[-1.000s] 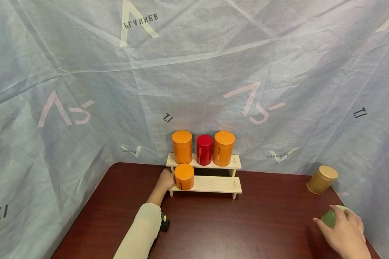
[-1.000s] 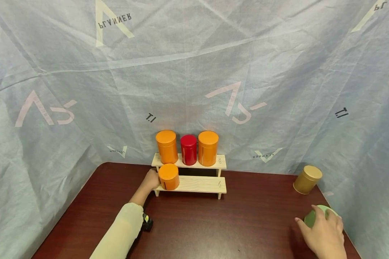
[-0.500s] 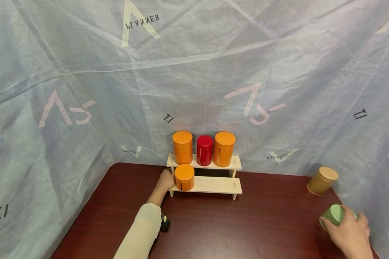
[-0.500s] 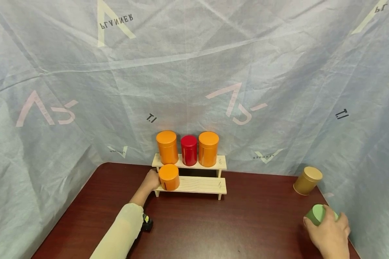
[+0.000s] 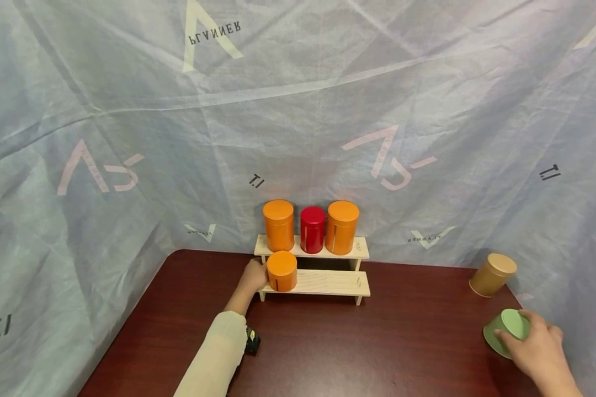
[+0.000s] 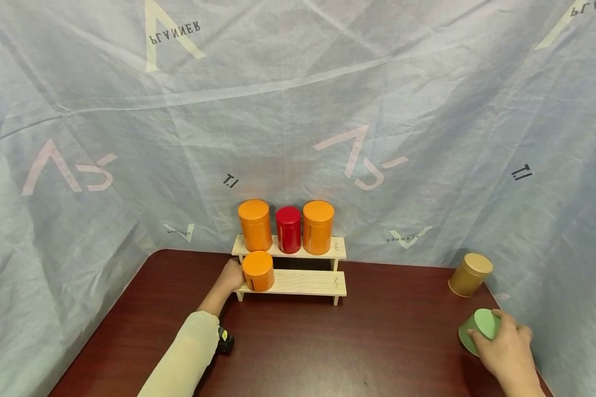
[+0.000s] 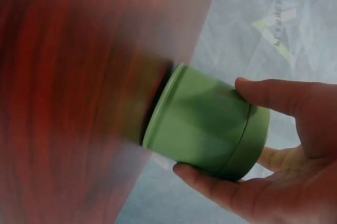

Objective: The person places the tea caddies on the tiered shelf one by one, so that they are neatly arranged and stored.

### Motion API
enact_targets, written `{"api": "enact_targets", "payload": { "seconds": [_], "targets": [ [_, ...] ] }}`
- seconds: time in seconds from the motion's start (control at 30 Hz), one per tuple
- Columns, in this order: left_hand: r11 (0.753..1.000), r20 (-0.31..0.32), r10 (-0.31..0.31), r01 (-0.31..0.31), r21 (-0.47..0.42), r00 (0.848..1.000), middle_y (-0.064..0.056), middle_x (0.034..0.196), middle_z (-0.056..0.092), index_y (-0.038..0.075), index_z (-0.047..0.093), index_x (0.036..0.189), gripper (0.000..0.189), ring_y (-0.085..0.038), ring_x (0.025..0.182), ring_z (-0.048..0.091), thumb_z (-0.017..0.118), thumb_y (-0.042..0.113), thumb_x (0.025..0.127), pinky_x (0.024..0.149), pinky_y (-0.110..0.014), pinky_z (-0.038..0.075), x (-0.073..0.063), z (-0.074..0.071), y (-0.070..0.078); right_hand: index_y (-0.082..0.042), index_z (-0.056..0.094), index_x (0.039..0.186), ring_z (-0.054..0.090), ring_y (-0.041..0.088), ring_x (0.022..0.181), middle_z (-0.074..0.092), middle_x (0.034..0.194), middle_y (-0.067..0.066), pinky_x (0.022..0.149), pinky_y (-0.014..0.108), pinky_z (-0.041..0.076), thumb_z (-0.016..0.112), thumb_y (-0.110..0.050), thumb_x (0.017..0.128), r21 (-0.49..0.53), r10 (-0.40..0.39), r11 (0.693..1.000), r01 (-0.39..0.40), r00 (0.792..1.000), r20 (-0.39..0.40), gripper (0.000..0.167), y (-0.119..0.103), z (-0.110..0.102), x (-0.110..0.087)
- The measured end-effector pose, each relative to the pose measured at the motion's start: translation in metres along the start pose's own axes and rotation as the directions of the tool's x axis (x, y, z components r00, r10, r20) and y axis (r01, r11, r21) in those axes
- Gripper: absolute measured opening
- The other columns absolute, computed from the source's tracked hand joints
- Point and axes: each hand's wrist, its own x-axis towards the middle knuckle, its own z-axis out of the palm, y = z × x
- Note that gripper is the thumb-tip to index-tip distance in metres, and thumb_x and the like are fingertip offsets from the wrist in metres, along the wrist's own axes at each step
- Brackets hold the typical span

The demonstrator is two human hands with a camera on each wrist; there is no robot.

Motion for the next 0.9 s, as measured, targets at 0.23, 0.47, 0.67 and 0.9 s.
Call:
{"api": "enact_targets", "payload": {
  "seconds": [0.23,0.47,0.67,0.9],
  "targets": [
    [1.0,0.005,0.0,0.0,0.004,1.0,0.0,0.063,0.046,-0.001,0.065,0.107,0.041,-0.016,0.056,0.044,0.046,0.035,0.11,0.056,-0.029,0.04,-0.001,0.001,-0.002,0.015,0.028,0.152,0.028,0.066,0.129,0.034,0.14,0.051,0.085,0.07,0.043,0.069,-0.043,0.1,0.027,-0.007,1.0,0.007,1.0,0.0,0.088,-0.01,0.001,0.0],
    [1.0,-0.002,0.012,-0.012,0.006,1.0,0.0,0.064,0.047,0.0,0.066,0.103,0.038,-0.016,0.057,0.045,0.046,0.032,0.11,0.056,-0.029,0.041,0.002,0.0,-0.003,0.01,0.026,0.16,0.03,0.066,0.135,0.03,0.152,0.049,0.094,0.072,0.038,0.071,-0.05,0.098,0.112,-0.002,0.994,0.006,0.999,-0.044,0.097,-0.022,0.0,-0.001],
    [1.0,0.002,0.002,-0.002,-0.009,1.0,0.001,0.061,0.045,0.001,0.065,0.099,0.037,-0.016,0.055,0.043,0.047,0.033,0.109,0.055,-0.029,0.04,0.002,0.0,-0.003,0.004,0.021,0.165,0.036,0.065,0.136,0.028,0.162,0.043,0.097,0.071,0.037,0.073,-0.052,0.096,0.17,0.026,0.985,-0.011,0.996,-0.086,0.103,-0.031,-0.002,-0.002],
    [1.0,0.008,0.009,-0.009,-0.009,1.0,0.001,0.063,0.045,-0.003,0.065,0.113,0.039,-0.016,0.057,0.043,0.047,0.032,0.109,0.057,-0.03,0.04,0.001,-0.001,-0.002,0.001,0.02,0.166,0.034,0.065,0.14,0.018,0.17,0.037,0.1,0.072,0.036,0.074,-0.051,0.095,0.217,0.061,0.976,-0.037,0.993,-0.104,0.104,-0.04,-0.001,-0.004]
  ]
}}
